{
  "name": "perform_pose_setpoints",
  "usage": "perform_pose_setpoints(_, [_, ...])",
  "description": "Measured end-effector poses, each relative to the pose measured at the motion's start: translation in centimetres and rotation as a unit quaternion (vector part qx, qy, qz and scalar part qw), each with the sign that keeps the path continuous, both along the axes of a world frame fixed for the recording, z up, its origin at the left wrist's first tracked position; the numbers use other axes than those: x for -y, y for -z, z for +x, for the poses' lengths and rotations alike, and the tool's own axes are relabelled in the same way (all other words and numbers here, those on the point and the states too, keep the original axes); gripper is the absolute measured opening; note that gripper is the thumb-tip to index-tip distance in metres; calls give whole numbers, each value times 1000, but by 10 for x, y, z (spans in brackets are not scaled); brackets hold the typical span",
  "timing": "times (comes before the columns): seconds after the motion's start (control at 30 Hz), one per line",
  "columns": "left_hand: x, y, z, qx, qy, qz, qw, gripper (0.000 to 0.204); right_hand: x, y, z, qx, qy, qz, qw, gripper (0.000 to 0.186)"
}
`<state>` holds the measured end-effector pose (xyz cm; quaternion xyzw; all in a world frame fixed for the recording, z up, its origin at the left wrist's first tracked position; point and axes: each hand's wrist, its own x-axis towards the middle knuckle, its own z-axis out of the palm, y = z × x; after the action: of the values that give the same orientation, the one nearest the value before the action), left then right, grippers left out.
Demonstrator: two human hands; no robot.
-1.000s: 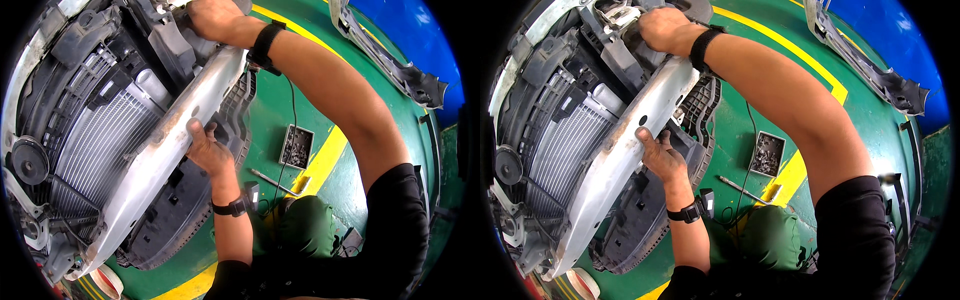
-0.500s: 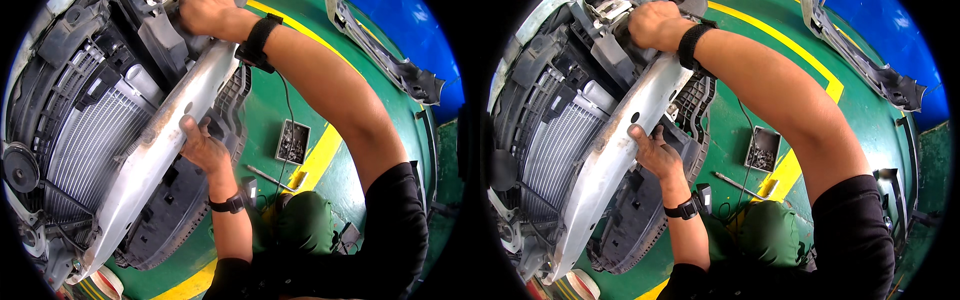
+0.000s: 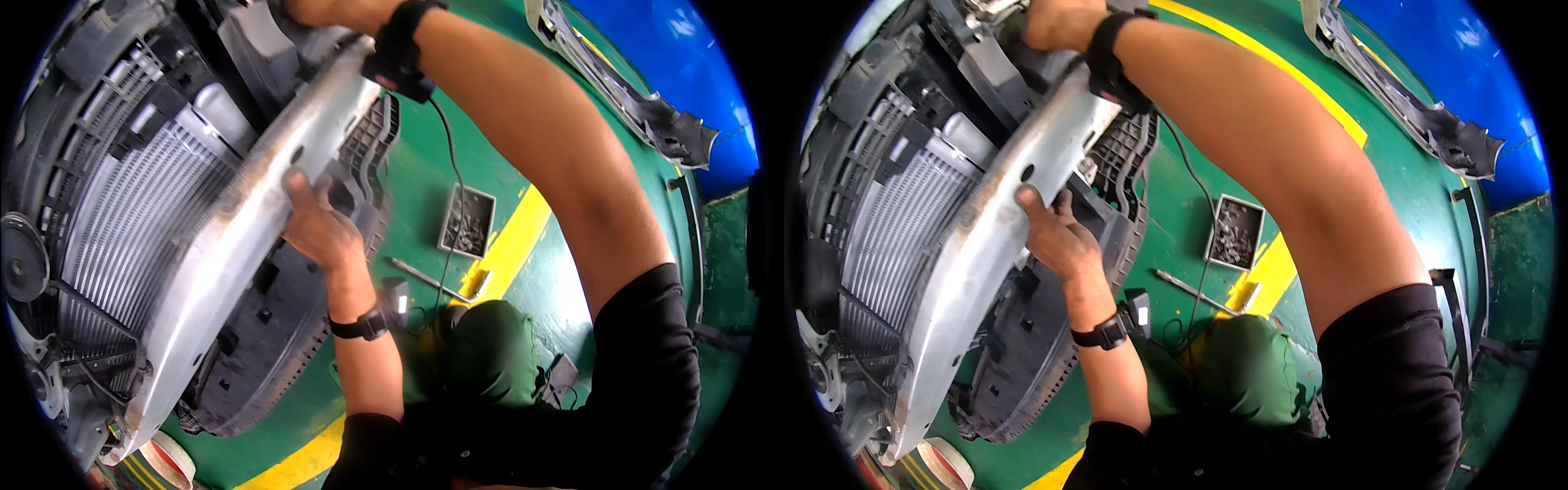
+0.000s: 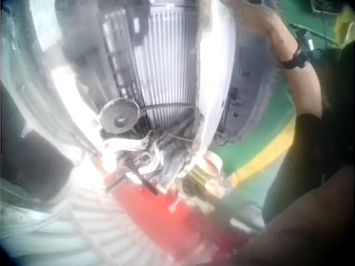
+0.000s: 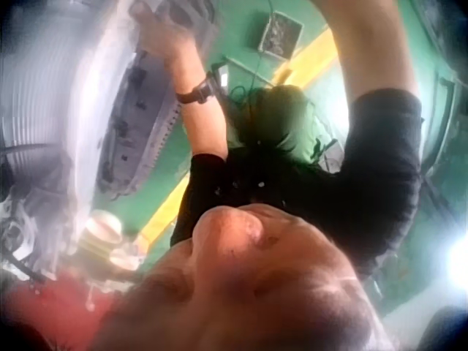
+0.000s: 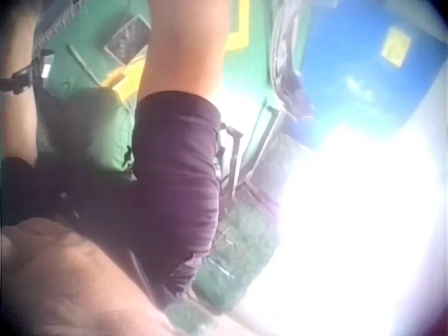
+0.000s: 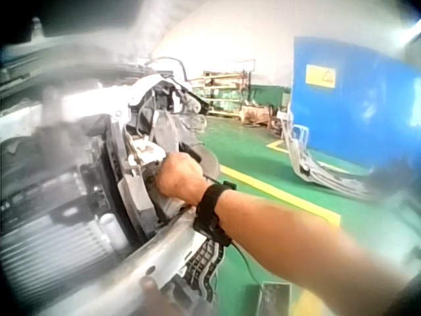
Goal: The person works on the front metal structure of a vehicle, handling various small fasteners from a metal tray and positioning a metal bumper support bar. They work by hand to align and secure components to the front chassis while sitting on the workshop floor.
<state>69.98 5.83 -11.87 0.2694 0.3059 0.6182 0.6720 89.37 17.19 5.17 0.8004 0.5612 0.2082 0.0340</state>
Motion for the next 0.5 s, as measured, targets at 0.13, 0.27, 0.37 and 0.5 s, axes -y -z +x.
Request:
perform_pose_setpoints(0.13, [-2, -3, -8, -9, 20, -2, 1000, 80, 6, -8, -5, -56, -45, 8, 997, 29])
perform_pose_setpoints(0.27, [-2, -6, -7, -12, 29, 55, 998, 80, 6, -9, -12, -61, -58, 47, 995, 31])
perform_pose_setpoints(0.37, [1, -13, -10, -14, 42, 44, 998, 80, 11, -9, -15, -107, -27, 61, 992, 29])
perform_pose_setpoints(0.5, [1, -13, -11, 1, 36, 20, 999, 78, 5, -7, -11, -112, 6, 82, 990, 25])
